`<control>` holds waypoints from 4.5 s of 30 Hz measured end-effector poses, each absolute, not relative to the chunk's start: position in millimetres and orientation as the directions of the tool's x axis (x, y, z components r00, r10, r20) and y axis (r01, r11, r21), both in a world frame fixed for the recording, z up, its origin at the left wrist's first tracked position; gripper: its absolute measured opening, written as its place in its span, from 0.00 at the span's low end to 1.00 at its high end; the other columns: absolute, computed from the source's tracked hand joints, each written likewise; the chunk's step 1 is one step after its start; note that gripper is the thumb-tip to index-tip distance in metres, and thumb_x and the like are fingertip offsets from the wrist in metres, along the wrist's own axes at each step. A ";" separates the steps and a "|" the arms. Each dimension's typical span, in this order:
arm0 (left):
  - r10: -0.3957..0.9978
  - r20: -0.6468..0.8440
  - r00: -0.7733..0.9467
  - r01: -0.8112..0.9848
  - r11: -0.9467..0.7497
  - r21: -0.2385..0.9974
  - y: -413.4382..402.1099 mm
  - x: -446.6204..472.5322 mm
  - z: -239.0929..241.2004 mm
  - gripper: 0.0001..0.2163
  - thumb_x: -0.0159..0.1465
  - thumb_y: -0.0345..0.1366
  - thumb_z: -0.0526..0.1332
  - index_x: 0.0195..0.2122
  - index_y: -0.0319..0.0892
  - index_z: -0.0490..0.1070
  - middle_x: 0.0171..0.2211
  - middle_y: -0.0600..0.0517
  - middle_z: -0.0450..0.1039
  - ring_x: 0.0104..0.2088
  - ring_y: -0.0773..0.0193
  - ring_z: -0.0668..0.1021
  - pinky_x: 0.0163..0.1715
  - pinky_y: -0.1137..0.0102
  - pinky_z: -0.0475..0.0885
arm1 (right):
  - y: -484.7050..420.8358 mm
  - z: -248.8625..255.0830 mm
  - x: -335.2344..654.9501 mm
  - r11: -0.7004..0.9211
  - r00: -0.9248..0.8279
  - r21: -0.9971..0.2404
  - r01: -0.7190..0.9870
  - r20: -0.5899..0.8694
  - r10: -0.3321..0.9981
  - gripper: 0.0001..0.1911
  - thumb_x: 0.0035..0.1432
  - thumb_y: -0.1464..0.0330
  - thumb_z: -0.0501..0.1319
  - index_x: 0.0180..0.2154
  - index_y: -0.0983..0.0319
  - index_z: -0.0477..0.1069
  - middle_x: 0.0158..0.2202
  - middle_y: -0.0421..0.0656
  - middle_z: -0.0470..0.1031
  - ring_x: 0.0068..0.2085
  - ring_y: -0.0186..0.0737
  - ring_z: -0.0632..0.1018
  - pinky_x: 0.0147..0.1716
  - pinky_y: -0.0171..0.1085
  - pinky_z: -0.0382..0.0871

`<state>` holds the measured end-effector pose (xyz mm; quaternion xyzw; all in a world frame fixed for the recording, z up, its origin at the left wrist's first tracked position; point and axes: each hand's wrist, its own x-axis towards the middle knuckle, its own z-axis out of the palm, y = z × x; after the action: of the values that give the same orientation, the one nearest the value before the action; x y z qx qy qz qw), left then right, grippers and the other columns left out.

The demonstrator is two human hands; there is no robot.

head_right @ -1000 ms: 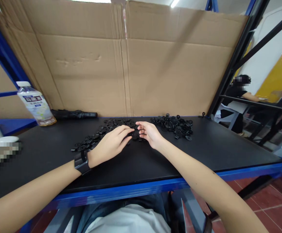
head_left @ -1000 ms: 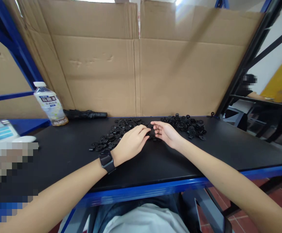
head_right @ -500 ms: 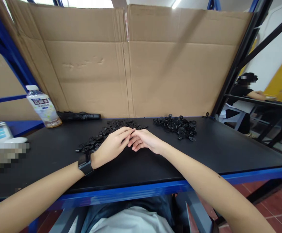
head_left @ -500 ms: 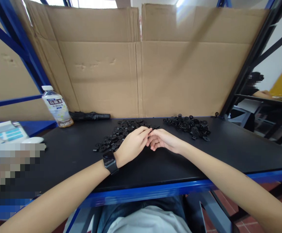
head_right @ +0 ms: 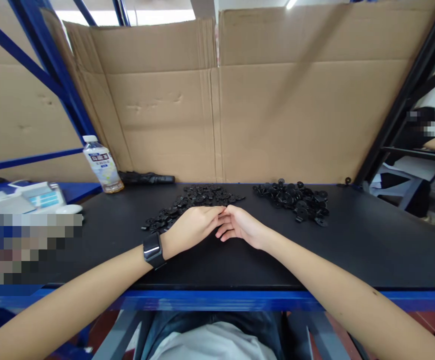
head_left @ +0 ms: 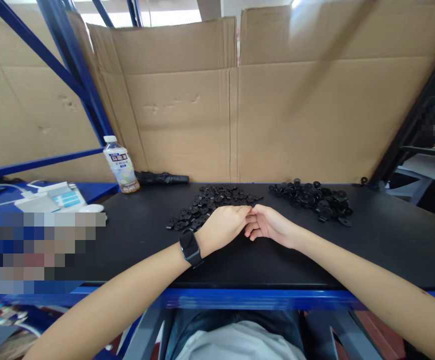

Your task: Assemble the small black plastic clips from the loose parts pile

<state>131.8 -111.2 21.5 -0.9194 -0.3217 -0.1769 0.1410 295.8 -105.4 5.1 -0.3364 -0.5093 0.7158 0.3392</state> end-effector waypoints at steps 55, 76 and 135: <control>0.487 0.360 0.796 0.582 -0.780 -0.231 -90.9 127.0 6.7 0.10 0.64 0.33 0.53 0.46 0.39 0.68 0.42 0.48 0.71 0.44 0.61 0.72 0.50 0.63 0.63 | -87.5 18.8 316.2 -0.321 -0.231 -0.681 -0.658 -0.224 0.947 0.08 0.54 0.77 0.54 0.37 0.66 0.69 0.19 0.35 0.65 0.17 0.24 0.62 0.17 0.26 0.59; 0.649 0.536 0.540 0.828 -0.523 -0.201 -85.4 113.8 33.2 0.09 0.65 0.31 0.49 0.38 0.37 0.68 0.31 0.46 0.75 0.34 0.60 0.78 0.35 0.68 0.70 | -113.8 15.3 293.7 -0.508 -0.612 -0.830 -0.229 -0.283 0.739 0.12 0.57 0.72 0.52 0.39 0.68 0.71 0.30 0.44 0.75 0.27 0.30 0.74 0.31 0.32 0.69; 0.368 0.380 0.849 0.523 -0.688 -0.503 -115.9 131.8 21.6 0.06 0.60 0.27 0.55 0.26 0.37 0.65 0.21 0.50 0.69 0.24 0.60 0.75 0.22 0.68 0.65 | -116.3 2.2 284.8 -0.111 -0.524 -0.992 -0.062 -0.062 0.849 0.16 0.55 0.73 0.47 0.21 0.67 0.68 0.21 0.47 0.74 0.21 0.35 0.75 0.27 0.35 0.71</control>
<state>131.8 -115.9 21.6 -0.9100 -0.2447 -0.1254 0.3104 284.8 -116.3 2.2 -0.3447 -0.5707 0.6607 0.3449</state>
